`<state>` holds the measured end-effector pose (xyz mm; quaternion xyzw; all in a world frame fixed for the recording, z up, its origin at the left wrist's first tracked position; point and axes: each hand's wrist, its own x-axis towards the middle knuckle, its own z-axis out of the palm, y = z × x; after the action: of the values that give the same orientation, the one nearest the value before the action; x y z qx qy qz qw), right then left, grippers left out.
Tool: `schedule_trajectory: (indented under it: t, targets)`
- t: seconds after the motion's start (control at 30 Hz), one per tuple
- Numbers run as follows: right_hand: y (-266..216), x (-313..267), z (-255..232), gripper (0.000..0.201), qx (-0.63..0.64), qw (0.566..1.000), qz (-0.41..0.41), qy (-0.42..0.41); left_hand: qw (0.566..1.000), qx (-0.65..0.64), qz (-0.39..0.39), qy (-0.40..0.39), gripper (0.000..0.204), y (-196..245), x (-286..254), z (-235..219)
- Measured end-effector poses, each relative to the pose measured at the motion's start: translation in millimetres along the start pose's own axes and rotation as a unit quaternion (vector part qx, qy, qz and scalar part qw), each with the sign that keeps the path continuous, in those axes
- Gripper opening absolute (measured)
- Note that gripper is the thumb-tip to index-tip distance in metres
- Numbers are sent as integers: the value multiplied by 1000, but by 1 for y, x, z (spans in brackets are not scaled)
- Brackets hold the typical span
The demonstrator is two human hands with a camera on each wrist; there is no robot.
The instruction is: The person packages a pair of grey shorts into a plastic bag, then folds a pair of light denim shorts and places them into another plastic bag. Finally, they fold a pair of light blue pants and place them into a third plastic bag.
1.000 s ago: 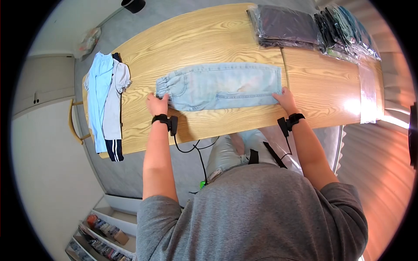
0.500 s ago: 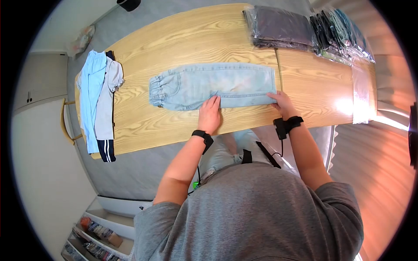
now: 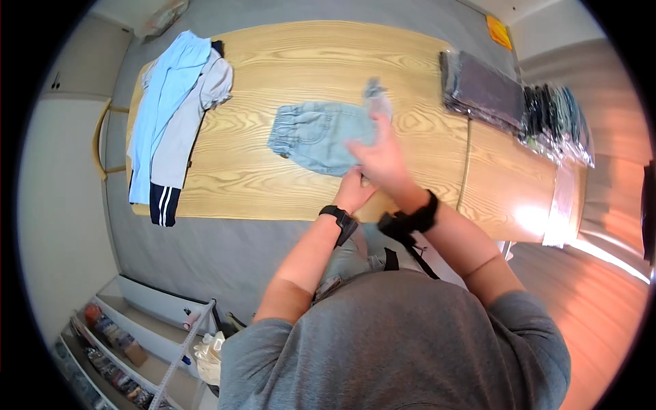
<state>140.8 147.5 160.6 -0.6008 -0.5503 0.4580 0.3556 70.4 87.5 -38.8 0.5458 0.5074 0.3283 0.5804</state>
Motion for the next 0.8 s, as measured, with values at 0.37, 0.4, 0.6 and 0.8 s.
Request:
schedule_trajectory:
  t: [0.37,0.4,0.6,0.8]
  targets:
    - [61,-7,51,39,-248,929,-212,-172,848,-482,-219,-28,32,-23,-2,-29]
    - [63,-9,34,41,-280,924,-223,-131,854,-476,-209,-19,33,-17,-3,-33]
    - [115,-26,16,66,-357,904,-218,-91,817,-541,-170,106,35,4,-41,-76]
    - [167,-28,34,64,-320,929,-184,-13,842,-426,-142,298,31,27,-29,-114]
